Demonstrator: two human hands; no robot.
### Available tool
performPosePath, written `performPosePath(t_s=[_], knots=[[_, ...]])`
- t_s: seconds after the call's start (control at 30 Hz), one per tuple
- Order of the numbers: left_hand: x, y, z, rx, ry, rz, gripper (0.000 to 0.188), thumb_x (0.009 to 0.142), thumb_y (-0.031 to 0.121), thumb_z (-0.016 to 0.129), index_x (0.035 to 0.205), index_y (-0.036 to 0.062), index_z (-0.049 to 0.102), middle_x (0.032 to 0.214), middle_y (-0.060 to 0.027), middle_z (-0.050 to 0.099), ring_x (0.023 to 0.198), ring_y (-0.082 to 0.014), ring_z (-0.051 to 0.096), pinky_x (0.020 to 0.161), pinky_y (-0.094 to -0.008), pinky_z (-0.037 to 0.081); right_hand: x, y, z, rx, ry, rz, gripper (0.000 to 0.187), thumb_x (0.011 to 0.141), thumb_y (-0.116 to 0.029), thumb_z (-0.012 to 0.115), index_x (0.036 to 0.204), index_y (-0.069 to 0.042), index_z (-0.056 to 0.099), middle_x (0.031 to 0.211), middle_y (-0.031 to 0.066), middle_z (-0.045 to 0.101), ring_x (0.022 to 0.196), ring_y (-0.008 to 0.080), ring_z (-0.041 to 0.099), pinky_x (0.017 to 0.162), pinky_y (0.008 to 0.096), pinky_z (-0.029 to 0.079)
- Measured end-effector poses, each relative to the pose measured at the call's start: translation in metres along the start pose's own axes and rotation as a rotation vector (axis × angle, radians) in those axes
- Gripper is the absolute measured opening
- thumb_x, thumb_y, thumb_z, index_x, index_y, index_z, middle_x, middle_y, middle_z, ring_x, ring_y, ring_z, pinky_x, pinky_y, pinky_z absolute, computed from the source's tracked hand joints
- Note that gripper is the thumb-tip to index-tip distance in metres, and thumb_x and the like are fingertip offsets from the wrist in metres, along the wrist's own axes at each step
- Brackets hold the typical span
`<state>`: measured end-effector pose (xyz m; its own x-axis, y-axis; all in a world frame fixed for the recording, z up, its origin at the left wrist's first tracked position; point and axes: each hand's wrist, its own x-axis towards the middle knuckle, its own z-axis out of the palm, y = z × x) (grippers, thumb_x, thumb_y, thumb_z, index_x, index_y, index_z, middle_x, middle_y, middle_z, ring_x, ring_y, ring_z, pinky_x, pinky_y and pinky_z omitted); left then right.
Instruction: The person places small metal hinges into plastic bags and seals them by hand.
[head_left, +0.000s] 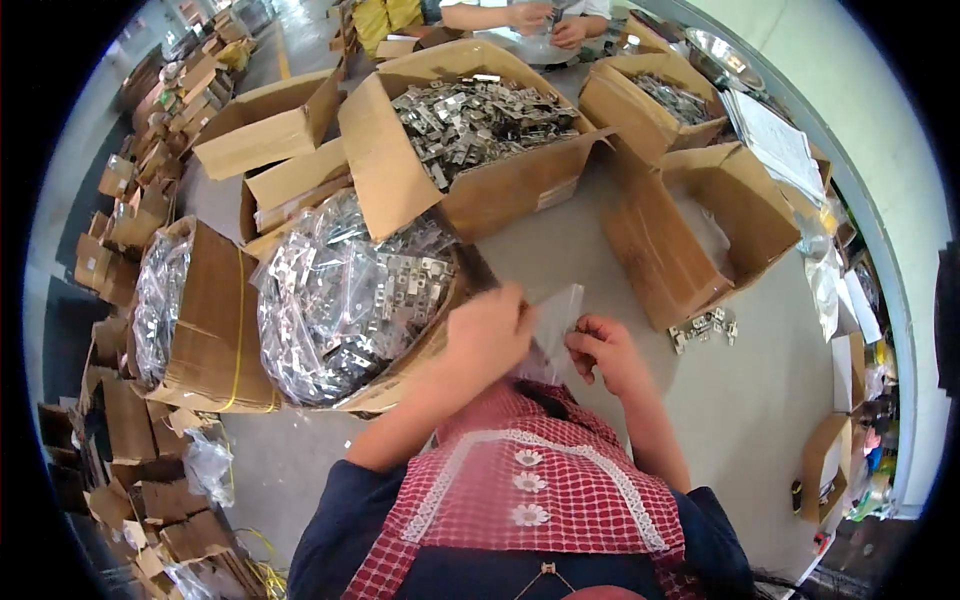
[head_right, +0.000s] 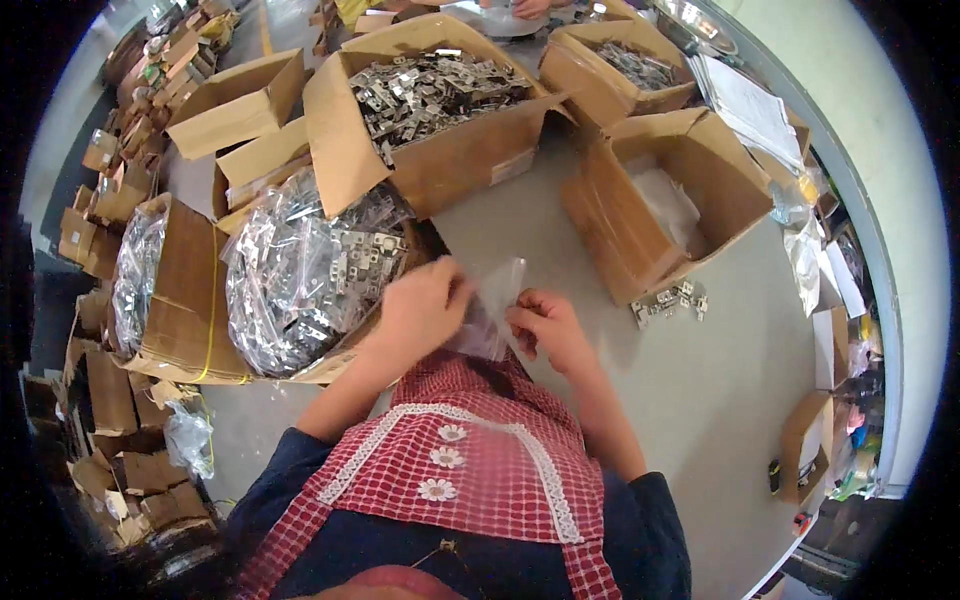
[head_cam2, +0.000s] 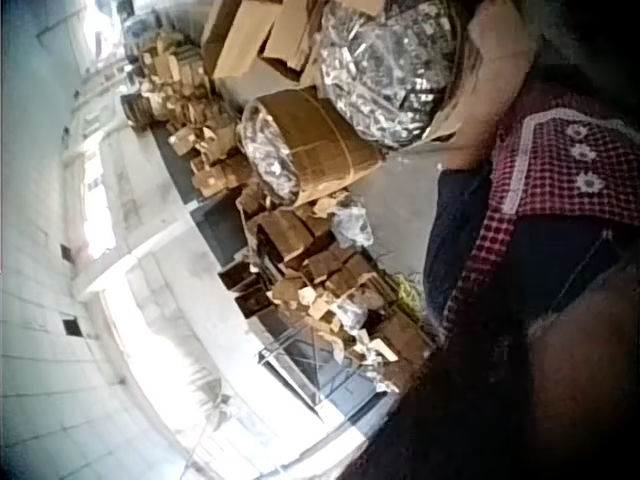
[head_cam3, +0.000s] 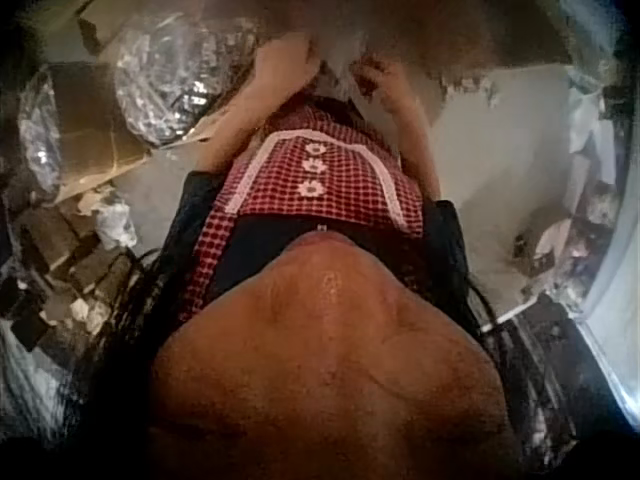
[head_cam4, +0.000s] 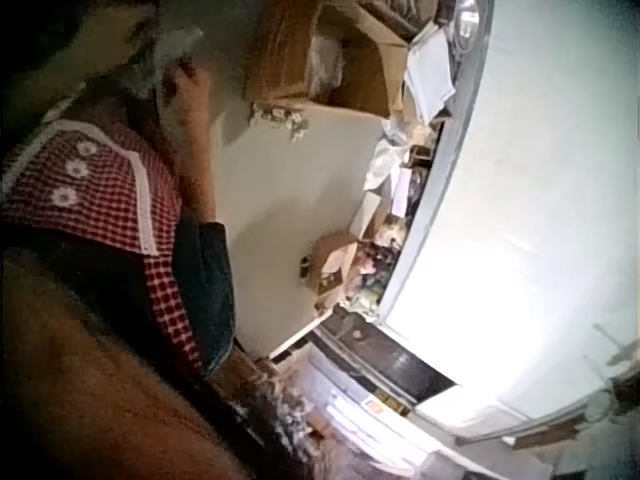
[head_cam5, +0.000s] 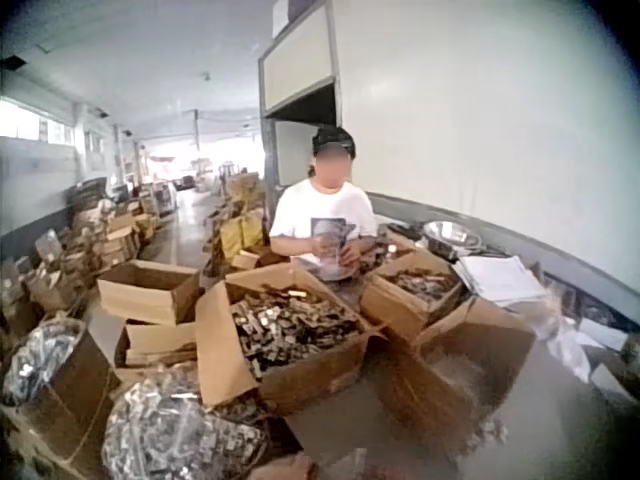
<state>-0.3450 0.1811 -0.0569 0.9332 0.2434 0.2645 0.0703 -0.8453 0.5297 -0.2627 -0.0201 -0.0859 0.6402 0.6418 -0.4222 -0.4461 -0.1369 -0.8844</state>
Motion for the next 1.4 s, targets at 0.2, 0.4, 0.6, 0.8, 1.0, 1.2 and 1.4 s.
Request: performPosePath(t_s=[0.2,0.4,0.6,0.8,1.0,1.2,1.4], knots=[[-0.004,0.007,0.001,-0.623,-0.596,-0.201,0.037,0.100,0.038,0.057,0.101,0.0028,0.068,0.070,-0.0096,0.068,0.061,-0.0192,0.065,0.058,-0.0326,0.050,-0.010,-0.006,0.026,-0.107,-0.059,-0.124,0.008,0.088,-0.011,0.065,0.086,-0.004,0.063,0.061,0.0004,0.054,0.048,0.0080,0.047,0.041,0.0233,0.031],[-0.023,0.002,0.025,-1.156,-0.578,-0.416,0.031,0.104,0.028,0.051,0.091,0.0034,0.064,0.073,-0.0020,0.065,0.063,-0.0103,0.060,0.054,-0.0247,0.044,-0.013,-0.001,0.020,0.054,0.015,-0.020,0.016,0.091,-0.019,0.062,0.081,-0.005,0.062,0.060,0.0008,0.055,0.046,0.0072,0.046,0.040,0.0234,0.029],[-0.022,-0.005,0.036,-1.361,-0.564,-0.503,0.031,0.103,0.028,0.054,0.089,0.0026,0.065,0.074,-0.0048,0.066,0.061,-0.0120,0.061,0.052,-0.0265,0.046,-0.012,0.004,0.018,-0.086,0.047,-0.108,0.018,0.091,-0.019,0.062,0.080,-0.005,0.065,0.061,0.0016,0.058,0.048,0.0073,0.049,0.041,0.0236,0.030],[-0.022,-0.014,0.049,-1.167,-0.609,-0.359,0.031,0.104,0.029,0.054,0.095,0.0010,0.064,0.078,0.0009,0.061,0.073,-0.0075,0.055,0.061,-0.0264,0.045,-0.012,0.007,0.011,-0.074,-0.024,-0.022,0.015,0.091,-0.017,0.064,0.084,-0.004,0.069,0.063,0.0013,0.061,0.051,0.0065,0.051,0.044,0.0220,0.033],[-0.023,-0.002,0.039,-0.979,-0.473,-0.291,0.021,0.099,0.021,0.057,0.092,0.0020,0.063,0.071,-0.0036,0.060,0.064,-0.0116,0.056,0.057,-0.0303,0.045,-0.013,0.014,0.012,-0.034,0.055,-0.030,0.017,0.091,-0.019,0.064,0.084,-0.004,0.069,0.065,0.0026,0.063,0.055,0.0096,0.056,0.048,0.0232,0.039],[-0.006,-0.016,0.034,-0.253,0.047,0.052,0.014,0.082,0.018,0.066,0.087,0.0044,0.065,0.070,-0.0171,0.064,0.067,-0.0355,0.066,0.060,-0.0452,0.052,-0.001,0.028,-0.020,-0.890,0.553,-0.514,0.018,0.086,-0.014,0.065,0.101,-0.003,0.064,0.082,0.0126,0.068,0.067,0.0256,0.066,0.061,0.0373,0.052],[-0.014,-0.014,0.067,-0.021,-0.082,0.336,0.016,0.080,0.020,0.064,0.081,0.0040,0.064,0.068,-0.0147,0.064,0.061,-0.0342,0.064,0.052,-0.0446,0.051,0.004,0.013,0.003,-1.281,0.411,-0.856,0.034,0.082,-0.003,0.062,0.116,-0.004,0.060,0.097,0.0146,0.068,0.085,0.0342,0.068,0.072,0.0429,0.054]])
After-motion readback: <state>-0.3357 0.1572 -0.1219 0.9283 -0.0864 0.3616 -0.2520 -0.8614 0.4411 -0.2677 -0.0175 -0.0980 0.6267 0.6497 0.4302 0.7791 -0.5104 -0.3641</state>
